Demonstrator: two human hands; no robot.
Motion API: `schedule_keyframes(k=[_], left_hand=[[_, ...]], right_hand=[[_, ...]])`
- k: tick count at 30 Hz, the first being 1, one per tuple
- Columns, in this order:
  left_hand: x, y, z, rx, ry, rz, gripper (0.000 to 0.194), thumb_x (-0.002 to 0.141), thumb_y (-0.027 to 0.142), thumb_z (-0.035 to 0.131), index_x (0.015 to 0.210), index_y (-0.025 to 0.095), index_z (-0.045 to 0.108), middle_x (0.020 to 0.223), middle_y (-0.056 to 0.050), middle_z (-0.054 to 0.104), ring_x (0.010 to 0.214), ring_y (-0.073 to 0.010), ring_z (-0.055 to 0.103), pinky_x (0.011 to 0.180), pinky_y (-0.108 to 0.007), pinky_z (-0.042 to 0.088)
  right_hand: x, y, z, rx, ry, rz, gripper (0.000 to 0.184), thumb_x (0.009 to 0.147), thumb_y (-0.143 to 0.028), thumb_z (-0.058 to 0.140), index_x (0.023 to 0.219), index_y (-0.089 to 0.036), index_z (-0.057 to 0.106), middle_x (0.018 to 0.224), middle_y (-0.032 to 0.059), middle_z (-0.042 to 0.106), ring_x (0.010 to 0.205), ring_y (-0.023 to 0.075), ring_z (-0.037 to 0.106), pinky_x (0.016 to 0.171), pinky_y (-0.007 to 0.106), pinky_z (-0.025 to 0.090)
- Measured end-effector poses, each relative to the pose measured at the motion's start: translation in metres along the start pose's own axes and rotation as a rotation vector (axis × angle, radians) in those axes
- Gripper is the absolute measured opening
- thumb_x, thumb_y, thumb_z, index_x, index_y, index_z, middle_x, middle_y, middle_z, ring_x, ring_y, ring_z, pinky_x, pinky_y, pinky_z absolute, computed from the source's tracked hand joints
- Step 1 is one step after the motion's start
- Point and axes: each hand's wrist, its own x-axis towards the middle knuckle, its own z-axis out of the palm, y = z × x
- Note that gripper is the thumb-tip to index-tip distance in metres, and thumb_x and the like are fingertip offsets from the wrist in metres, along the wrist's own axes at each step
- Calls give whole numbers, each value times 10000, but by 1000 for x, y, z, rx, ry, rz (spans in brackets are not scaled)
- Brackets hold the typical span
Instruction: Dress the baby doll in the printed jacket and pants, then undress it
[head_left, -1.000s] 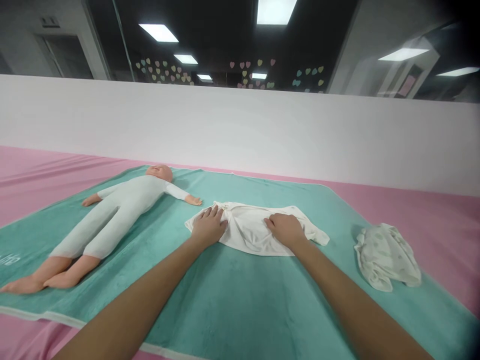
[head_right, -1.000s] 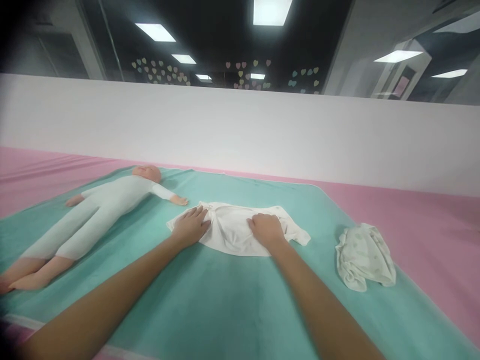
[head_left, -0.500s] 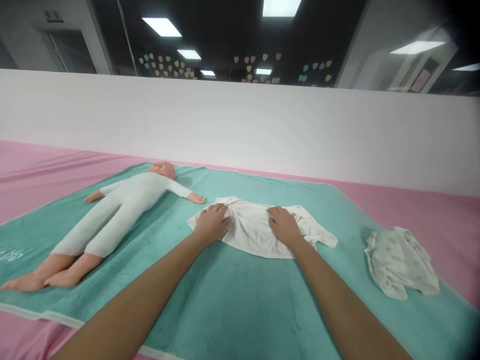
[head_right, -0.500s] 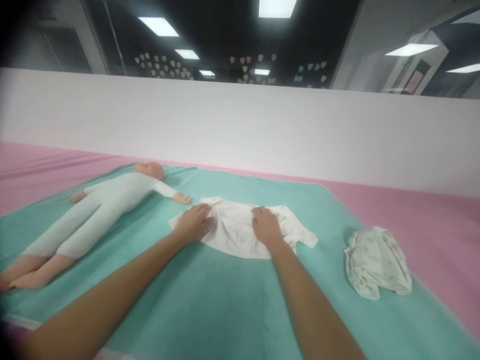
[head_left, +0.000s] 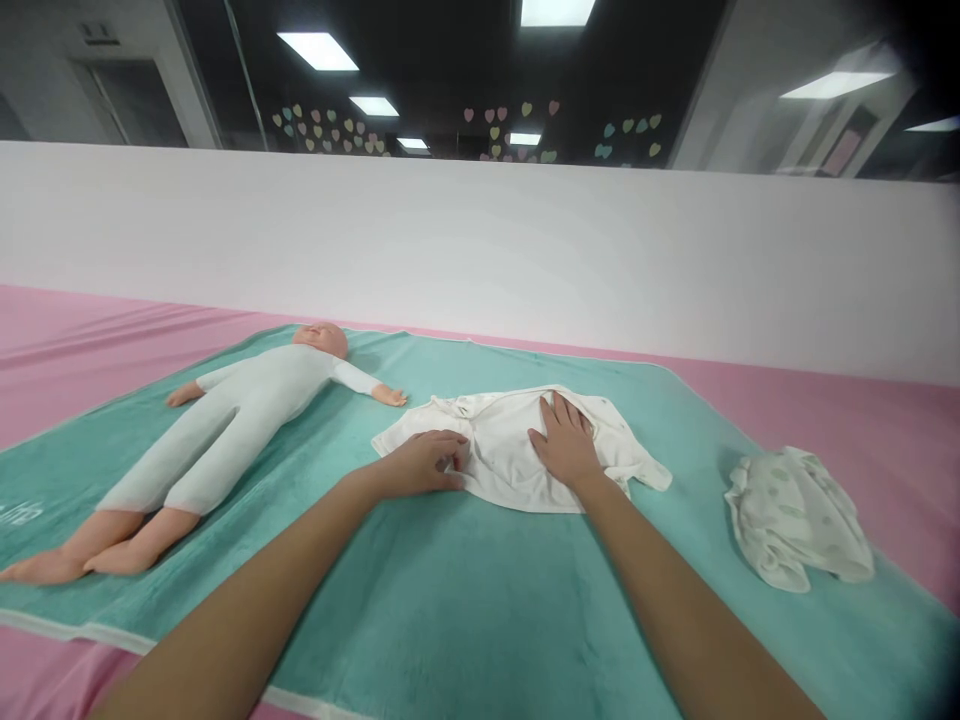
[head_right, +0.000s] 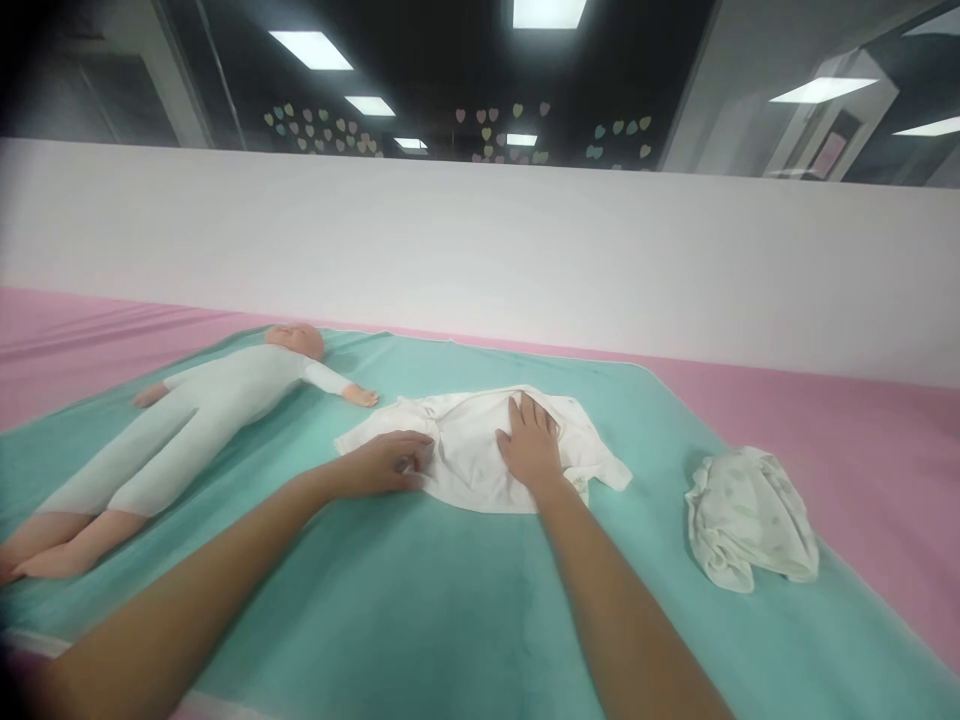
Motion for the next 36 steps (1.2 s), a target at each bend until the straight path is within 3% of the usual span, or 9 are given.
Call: schedule_keyframes(k=[5,11,15,18,22,25,28,33,36], left_hand=[[5,5,6,45,81,14,162,792,341,559,707,203,559,1152,-2,577,997,-192,529,831,-294,405],[-1,13,-5,69,192,-80,148,829,305,457,734,202,505,742,17,583,690,-143,512,620,-252,378],[-1,17,0,161,117,-21,199,810,299,460,643,192,467,636,25,537,600,-129,465,547,-247,310],[1,17,8,194,89,15,329,858,354,403,579,183,438,584,17,509,571,-127,451,535,-255,296],[4,21,15,127,192,7,322,906,353,346,700,200,541,728,5,589,699,-138,527,624,-251,377],[14,28,22,83,238,39,261,910,286,347,897,231,601,926,6,632,882,-140,554,776,-248,418],[38,32,29,193,214,-70,297,896,233,343,1011,248,617,1057,0,633,1004,-155,544,870,-265,415],[92,19,38,328,172,-288,239,817,213,449,903,145,661,962,-120,653,939,-251,590,813,-352,451],[114,10,46,364,230,-347,402,763,170,519,1152,71,542,1220,-201,530,1155,-296,476,935,-384,383]], right_hand=[[2,3,4,8,-78,-10,549,896,-429,286,1380,-171,327,1475,99,266,1325,257,239,1045,446,218],[2,-1,2,-37,-12,-53,577,890,-403,328,1395,-125,309,1491,138,211,1342,284,210,1062,447,196],[4,-9,-2,-59,62,-121,531,852,-190,372,1376,-111,345,1498,127,194,1363,259,177,1092,415,152],[6,-9,0,17,-41,-157,554,814,-74,337,1367,-99,366,1498,111,205,1364,223,201,1083,365,216],[8,-4,3,99,-187,-146,557,815,-49,296,1364,-91,378,1445,119,332,1299,194,348,1047,336,289],[7,-3,4,97,-169,-125,486,877,-146,278,1343,-97,407,1417,128,379,1283,217,366,1044,369,281],[6,-4,2,89,-147,-85,468,919,-298,261,1329,-131,413,1401,127,400,1278,238,359,1021,401,294],[4,2,2,46,-101,-13,543,908,-432,280,1360,-143,360,1432,137,334,1321,254,254,1033,403,240],[5,5,2,-15,-55,56,607,888,-449,322,1398,-123,290,1475,153,231,1336,285,197,1036,423,199]])
